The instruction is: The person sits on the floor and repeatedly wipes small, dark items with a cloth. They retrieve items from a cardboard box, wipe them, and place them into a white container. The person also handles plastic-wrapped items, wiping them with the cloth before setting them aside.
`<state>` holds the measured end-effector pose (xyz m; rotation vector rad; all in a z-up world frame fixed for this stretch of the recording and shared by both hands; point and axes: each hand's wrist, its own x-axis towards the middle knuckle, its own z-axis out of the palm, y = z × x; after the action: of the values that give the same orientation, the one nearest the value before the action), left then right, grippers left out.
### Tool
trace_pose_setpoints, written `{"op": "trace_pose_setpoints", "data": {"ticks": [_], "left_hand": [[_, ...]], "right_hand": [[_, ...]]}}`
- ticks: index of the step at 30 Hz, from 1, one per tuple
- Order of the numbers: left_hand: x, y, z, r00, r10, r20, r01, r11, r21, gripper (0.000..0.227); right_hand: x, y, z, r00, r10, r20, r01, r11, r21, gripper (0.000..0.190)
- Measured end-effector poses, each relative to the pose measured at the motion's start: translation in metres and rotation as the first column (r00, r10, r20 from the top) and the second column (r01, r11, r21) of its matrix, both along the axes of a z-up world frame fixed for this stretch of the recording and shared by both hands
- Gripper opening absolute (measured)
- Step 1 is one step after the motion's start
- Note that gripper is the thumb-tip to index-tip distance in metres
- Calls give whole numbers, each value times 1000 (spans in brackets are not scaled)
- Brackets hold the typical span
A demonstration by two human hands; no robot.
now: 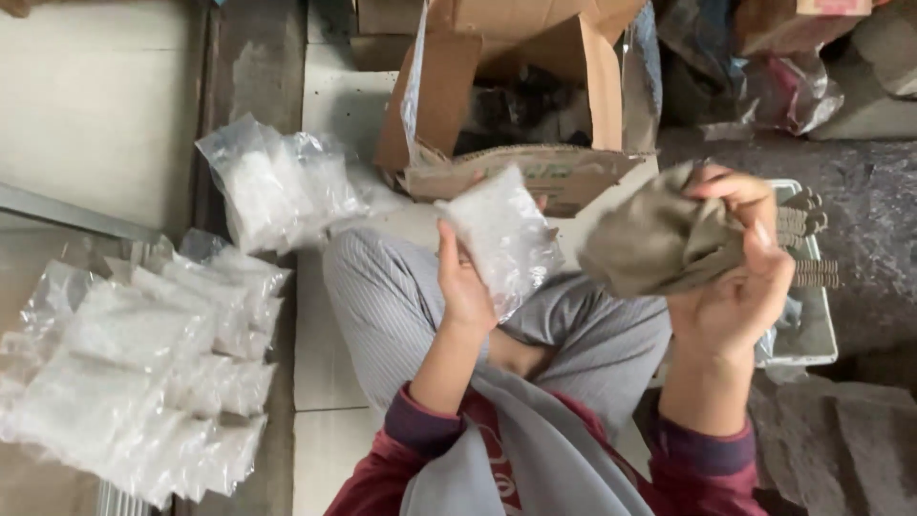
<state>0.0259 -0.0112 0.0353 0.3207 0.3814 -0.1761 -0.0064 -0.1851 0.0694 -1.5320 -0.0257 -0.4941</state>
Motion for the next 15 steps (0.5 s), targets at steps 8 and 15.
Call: {"op": "trace_pose_setpoints", "data": {"ticks": [8, 15], "left_hand": [[-53, -9, -63, 965, 59, 254, -29, 992, -121, 51], [-77, 16, -18, 996, -91, -23, 94, 984, 153, 79]], "right_hand": [[-32, 76, -40, 964, 179, 196, -10, 763, -647, 43], [-63, 73, -91, 919, 237, 315, 97, 637, -764, 28]]}}
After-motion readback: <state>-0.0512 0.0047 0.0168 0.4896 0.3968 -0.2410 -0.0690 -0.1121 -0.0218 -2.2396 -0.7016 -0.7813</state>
